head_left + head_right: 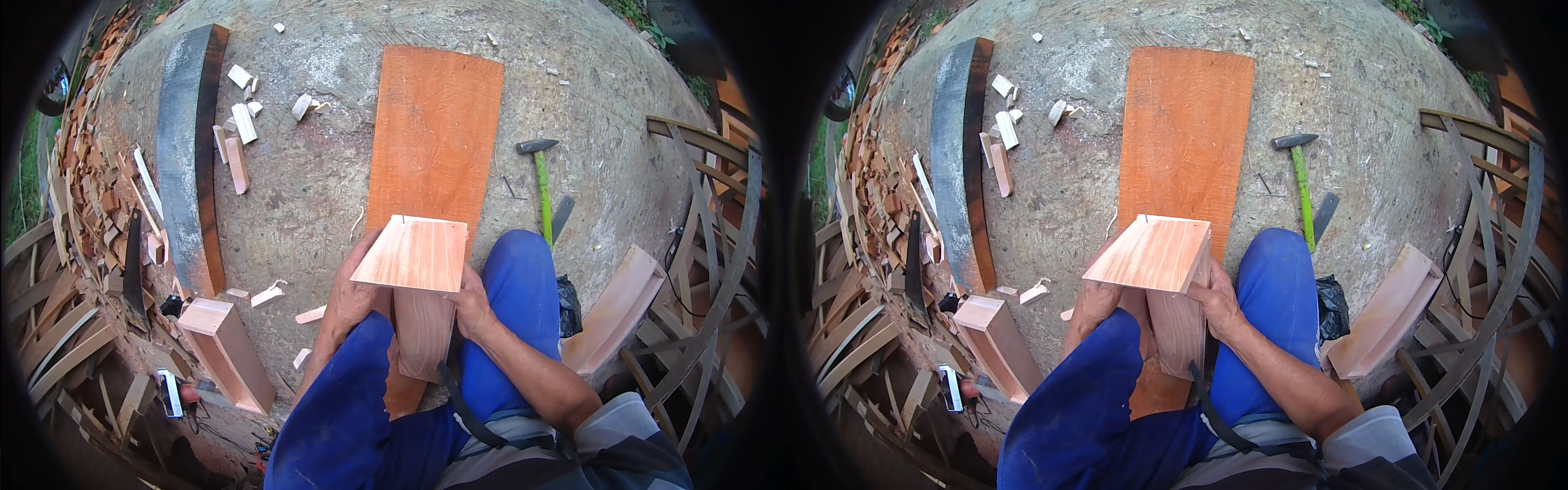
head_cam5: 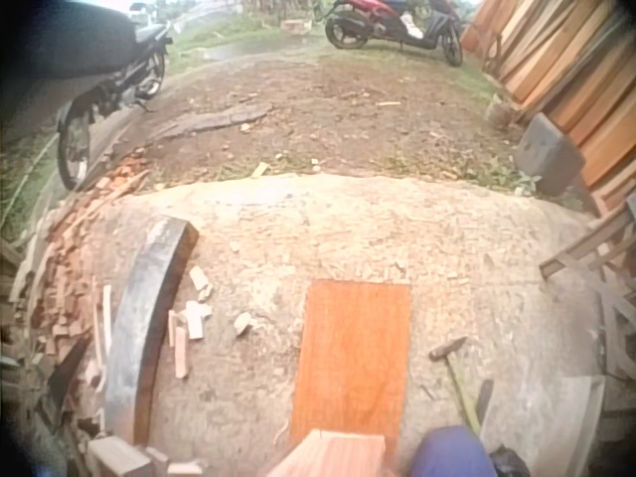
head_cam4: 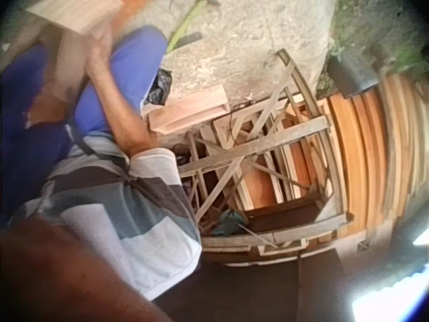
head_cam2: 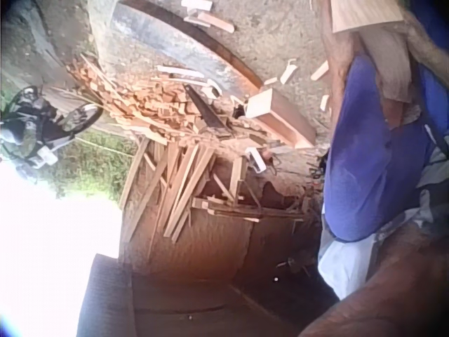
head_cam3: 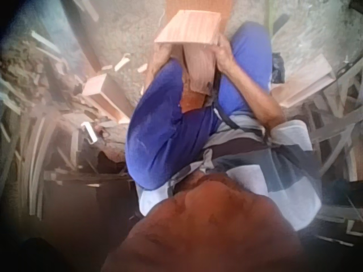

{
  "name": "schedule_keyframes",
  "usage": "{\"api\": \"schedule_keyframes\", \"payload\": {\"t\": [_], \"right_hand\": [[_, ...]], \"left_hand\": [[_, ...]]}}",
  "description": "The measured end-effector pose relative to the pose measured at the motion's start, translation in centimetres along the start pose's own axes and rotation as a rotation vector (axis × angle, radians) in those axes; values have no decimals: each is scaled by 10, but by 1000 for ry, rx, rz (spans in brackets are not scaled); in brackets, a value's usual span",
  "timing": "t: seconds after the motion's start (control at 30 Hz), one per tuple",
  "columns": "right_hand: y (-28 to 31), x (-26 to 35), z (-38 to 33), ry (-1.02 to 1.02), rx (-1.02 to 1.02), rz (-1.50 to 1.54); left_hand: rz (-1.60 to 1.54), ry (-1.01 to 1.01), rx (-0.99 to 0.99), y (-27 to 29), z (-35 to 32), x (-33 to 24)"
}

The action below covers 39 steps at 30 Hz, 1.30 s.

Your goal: The person assembles a rectangular wooden box by hammering nails into the joints of pre-cut planks. They use a hammer and a metal square to align and secure the pieces, then fit a smaller wooden block into the assembled frame.

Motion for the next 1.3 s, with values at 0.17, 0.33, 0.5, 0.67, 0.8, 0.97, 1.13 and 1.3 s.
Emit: {"api": "schedule_keyframes", "payload": {"t": [0.17,0.33,0.5,0.67,0.8,0.97,1.13,1.3], "right_hand": [[0,-5,22,-105,-13,8],[3,27,7,68,-151,-447],[1,127,-75,800,-568,-991],[-50,164,-42,918,-242,-1794],[-53,169,-10,972,-64,-1756],[-43,162,-3,895,-66,-1717],[-44,165,-1,865,-73,-1694],[-45,166,-1,903,-80,-1680]], "left_hand": [[-164,-65,89,-20,9,-9],[109,-47,41,-22,15,-16],[531,-119,-68,-16,12,-39],[740,-63,110,-43,17,-43],[567,-328,-2,-56,28,-55],[200,-303,-5,-69,39,-33],[301,-366,-47,-71,38,-32],[254,-372,-63,-73,42,-25]]}}
Point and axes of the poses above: each hand's wrist, its own z-axis towards the middle knuckle, its own y-axis out of the back of the hand, x = y × z, the point moved 8 cm from there along z, towards the middle knuckle, and after that the axes turned 7 degrees about -y, right-handed, at the moved point
